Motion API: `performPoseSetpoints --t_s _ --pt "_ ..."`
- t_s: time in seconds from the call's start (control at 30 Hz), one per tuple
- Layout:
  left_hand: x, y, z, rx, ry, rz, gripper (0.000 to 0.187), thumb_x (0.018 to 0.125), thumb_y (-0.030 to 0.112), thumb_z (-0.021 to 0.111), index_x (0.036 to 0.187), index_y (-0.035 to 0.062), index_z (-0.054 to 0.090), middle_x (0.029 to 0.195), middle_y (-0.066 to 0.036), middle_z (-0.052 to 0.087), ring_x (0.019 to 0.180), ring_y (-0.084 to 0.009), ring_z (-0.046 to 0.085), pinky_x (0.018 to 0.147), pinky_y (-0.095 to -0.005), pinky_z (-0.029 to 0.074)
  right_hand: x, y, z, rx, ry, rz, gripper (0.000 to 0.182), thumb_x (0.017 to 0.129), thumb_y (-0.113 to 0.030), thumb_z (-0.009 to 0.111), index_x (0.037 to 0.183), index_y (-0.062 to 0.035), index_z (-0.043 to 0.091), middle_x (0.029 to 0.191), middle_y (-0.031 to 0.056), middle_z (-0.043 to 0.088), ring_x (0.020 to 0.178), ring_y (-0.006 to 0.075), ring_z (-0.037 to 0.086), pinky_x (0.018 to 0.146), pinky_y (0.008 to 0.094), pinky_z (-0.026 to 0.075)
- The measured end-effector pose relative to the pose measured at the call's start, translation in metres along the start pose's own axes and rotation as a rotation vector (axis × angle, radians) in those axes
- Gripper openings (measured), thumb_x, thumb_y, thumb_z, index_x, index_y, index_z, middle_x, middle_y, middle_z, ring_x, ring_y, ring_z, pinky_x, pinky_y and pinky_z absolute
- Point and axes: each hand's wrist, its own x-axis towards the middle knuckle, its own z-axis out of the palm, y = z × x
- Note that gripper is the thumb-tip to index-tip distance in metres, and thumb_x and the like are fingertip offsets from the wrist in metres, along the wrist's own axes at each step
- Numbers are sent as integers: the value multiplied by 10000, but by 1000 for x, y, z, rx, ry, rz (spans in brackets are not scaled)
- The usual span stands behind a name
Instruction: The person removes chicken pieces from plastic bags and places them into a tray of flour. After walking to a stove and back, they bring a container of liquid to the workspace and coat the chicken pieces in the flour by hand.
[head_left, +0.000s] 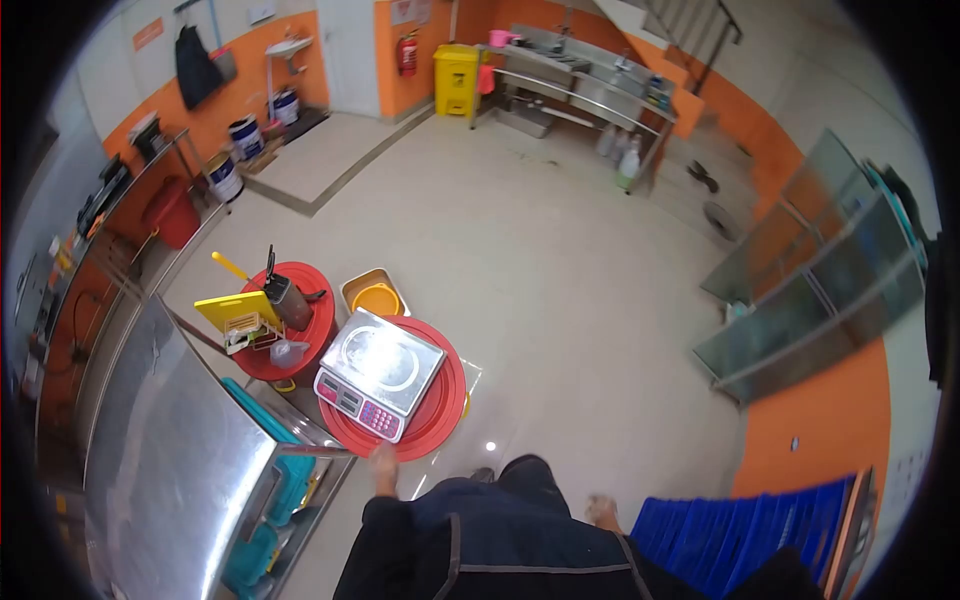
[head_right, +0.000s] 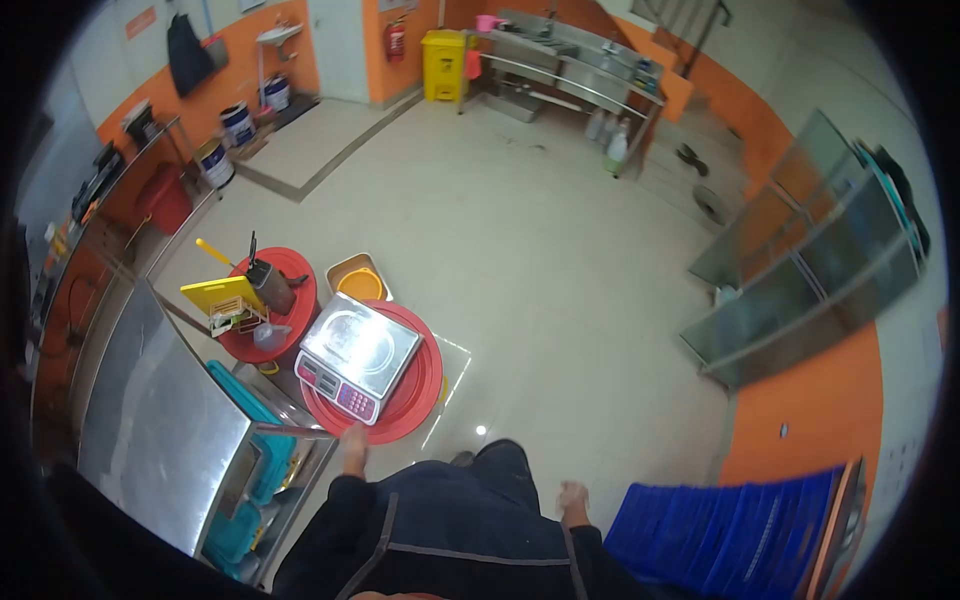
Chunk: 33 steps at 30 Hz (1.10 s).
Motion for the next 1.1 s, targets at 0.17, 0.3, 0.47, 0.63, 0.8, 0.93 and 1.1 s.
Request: performPoseSetpoints --t_s 0.17,0.3,0.47,0.63,0.8,0.93,1.1 --pt "228 150 -4 -655 -257 -366 254 851 277 489 890 36 554 741 -129 588 582 -316 519 564 -421 409 56 100 30 57 -166 -133 155 800 -199 545 805 -131 685 839 99 645 757 281 635 639 436 489" --pt "282 187 36 -513 261 -140 136 775 152 542 710 39 577 666 -152 591 600 -352 546 538 -447 422 257 191 -29 -69 -48 -292 165 814 -192 532 795 -126 681 819 100 645 742 276 637 616 426 488" --pt "212 190 80 90 -227 -525 181 808 189 549 891 48 626 809 -186 635 802 -387 609 746 -460 488 647 129 -249 -597 -127 -369 173 782 -173 545 730 -104 696 758 69 691 677 220 664 534 377 488" --pt "142 223 121 -109 -108 -1074 123 801 165 575 865 75 628 869 -128 648 735 -317 634 650 -402 517 805 -162 -513 438 117 -633 247 766 -207 659 840 24 613 814 153 634 765 244 582 642 385 482" --pt "232 290 145 -1320 731 -1927 221 891 198 465 1019 51 571 891 -139 589 751 -252 605 632 -372 521 852 -429 -604 135 4 -1164 150 790 -184 608 846 -54 658 822 126 648 774 257 604 714 384 484" --pt "348 316 133 -1265 602 -1573 268 875 262 480 948 21 572 817 -126 556 736 -271 590 640 -412 511 883 -556 -592 -516 99 -1586 153 767 -193 552 829 -159 687 909 62 654 895 239 610 768 343 497" --pt "455 248 199 -1637 1090 -1595 370 911 341 443 950 -9 553 786 -116 534 682 -232 579 644 -407 514 904 -704 -594 -700 46 -1782 142 763 -190 548 789 -169 687 945 59 646 921 248 607 781 344 497"
